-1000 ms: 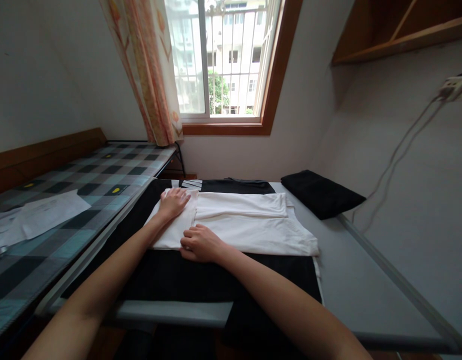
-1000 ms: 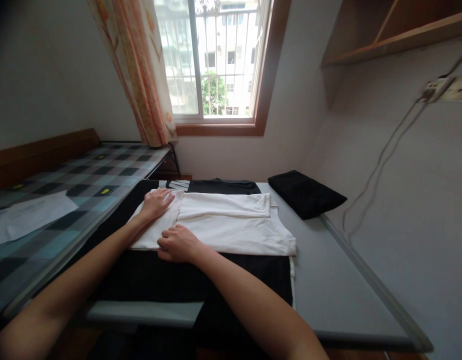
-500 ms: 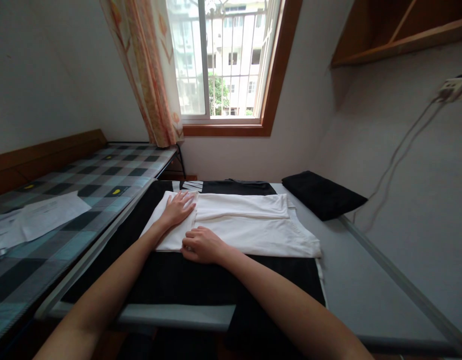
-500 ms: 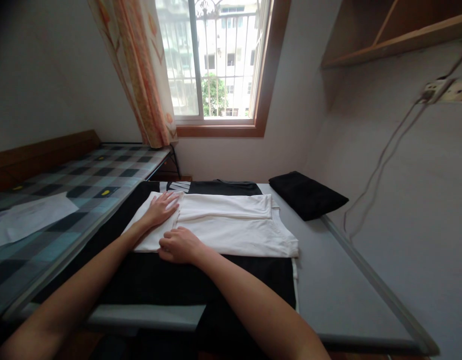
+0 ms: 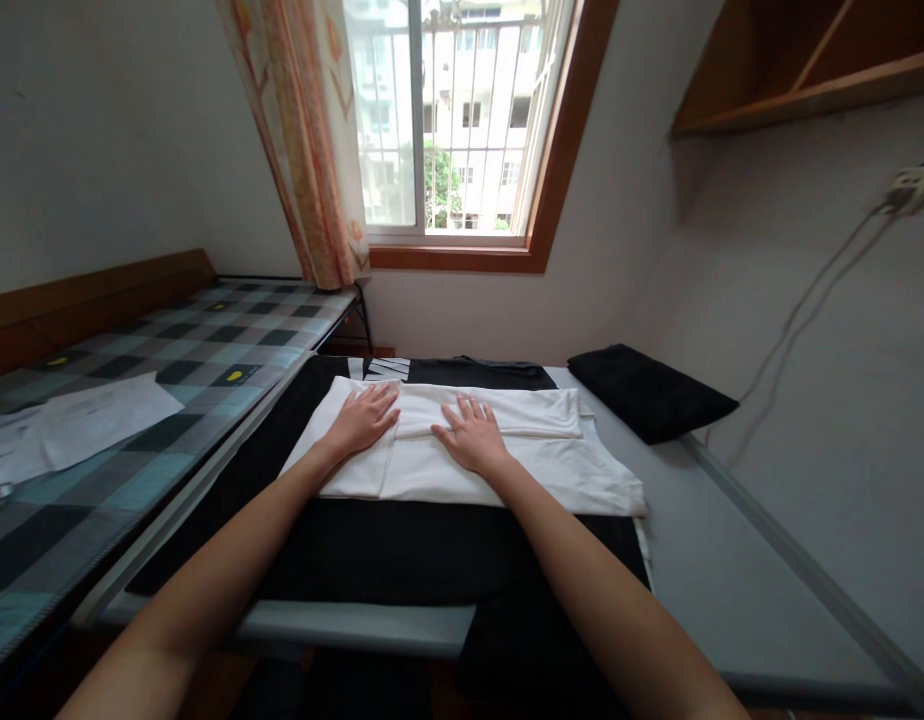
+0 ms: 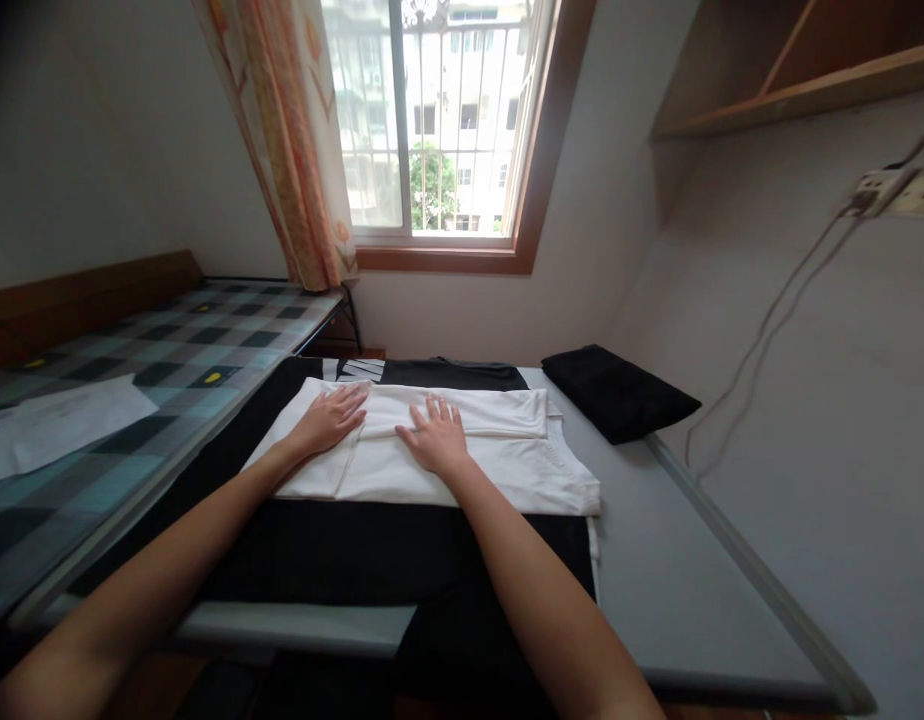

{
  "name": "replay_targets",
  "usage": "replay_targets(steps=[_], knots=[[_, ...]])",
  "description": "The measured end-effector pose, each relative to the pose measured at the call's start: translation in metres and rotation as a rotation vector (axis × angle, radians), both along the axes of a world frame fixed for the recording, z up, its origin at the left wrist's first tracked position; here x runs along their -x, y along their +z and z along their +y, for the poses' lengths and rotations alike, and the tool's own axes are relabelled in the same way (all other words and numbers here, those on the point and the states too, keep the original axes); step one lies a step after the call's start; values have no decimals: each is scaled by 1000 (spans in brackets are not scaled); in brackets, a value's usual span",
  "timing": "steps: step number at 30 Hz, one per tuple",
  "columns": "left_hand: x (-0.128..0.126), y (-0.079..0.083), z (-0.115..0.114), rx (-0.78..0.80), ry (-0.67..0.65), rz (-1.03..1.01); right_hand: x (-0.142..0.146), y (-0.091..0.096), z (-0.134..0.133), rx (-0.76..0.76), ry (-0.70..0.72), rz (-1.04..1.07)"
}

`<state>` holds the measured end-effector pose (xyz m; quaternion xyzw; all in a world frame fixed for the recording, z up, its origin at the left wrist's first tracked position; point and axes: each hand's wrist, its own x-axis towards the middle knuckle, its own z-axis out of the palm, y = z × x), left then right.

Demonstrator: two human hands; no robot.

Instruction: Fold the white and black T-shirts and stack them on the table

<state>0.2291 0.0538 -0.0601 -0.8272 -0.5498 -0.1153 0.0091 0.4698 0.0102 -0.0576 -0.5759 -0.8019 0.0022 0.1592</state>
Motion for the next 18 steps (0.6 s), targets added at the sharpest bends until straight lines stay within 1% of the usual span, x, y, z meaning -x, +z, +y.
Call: replay_targets(steps=[1, 3, 7, 15, 18], knots=[[-3, 0, -2, -19, -3, -8, 0, -2, 0, 42, -9, -19], [-9, 0, -6, -22, -23, -7, 1, -3, 0, 78, -21, -46], [-16, -1, -10, 42, -58, 54, 2, 1, -2, 103, -24, -69], [-13, -2, -8, 68, -45, 58, -3, 0, 1, 116, 0, -62], [-13, -1, -8, 74, -46, 57, -13, -1, 2, 113, 21, -61]])
